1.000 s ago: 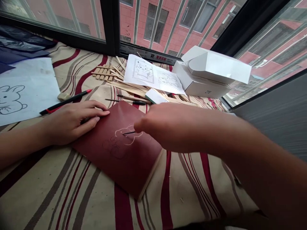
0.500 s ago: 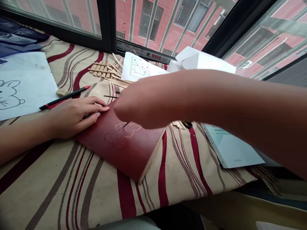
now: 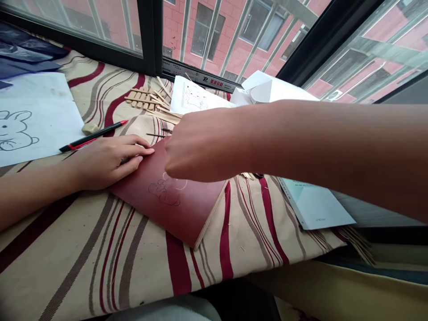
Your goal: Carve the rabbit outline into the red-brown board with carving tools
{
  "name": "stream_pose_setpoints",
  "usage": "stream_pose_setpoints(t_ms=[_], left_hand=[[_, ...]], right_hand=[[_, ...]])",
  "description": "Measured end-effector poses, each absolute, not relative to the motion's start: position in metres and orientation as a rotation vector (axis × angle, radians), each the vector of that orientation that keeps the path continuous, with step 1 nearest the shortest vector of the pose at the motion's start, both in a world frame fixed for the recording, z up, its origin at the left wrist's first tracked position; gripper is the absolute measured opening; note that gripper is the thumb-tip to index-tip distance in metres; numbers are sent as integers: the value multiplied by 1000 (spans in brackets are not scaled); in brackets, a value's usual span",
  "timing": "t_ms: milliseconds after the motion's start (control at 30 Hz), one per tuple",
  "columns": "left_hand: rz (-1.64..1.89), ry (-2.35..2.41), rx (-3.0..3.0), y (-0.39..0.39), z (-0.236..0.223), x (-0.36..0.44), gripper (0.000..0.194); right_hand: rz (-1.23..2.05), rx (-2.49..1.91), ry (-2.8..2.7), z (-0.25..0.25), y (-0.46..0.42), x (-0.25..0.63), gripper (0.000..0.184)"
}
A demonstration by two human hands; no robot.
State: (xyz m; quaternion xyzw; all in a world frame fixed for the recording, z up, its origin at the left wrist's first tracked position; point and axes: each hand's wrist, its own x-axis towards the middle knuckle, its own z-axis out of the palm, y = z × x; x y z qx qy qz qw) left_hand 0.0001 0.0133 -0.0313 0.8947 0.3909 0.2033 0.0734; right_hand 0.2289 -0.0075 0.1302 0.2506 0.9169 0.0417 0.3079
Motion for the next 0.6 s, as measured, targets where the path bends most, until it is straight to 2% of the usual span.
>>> stream_pose_setpoints(t_ms=[100,200,333,400,467,533,600], left_hand=[[575,1181,2669,12,-27,3,54],[570,1195,2670,11,-24,5,55],[506,1210,2666,10,-19,7,56],[483,1204,2659,10,-17,6,56],[491,1205,2653,10,-17,6,55],[511,1215,2647,9,-18,6,53],[531,1222,2640,9,-19,6,52]], right_hand=[[53,861,2365,125,-3,231,13],[-248,1142,2316,119,9,241,16],[-590,1243,2354,114,16,258,17],[-476,1161,2428,115,12,262,21],[-173,905,2514,118,4,261,29],[124,600,2558,120,-4,259,26],[281,442,2558,120,-12,256,20]])
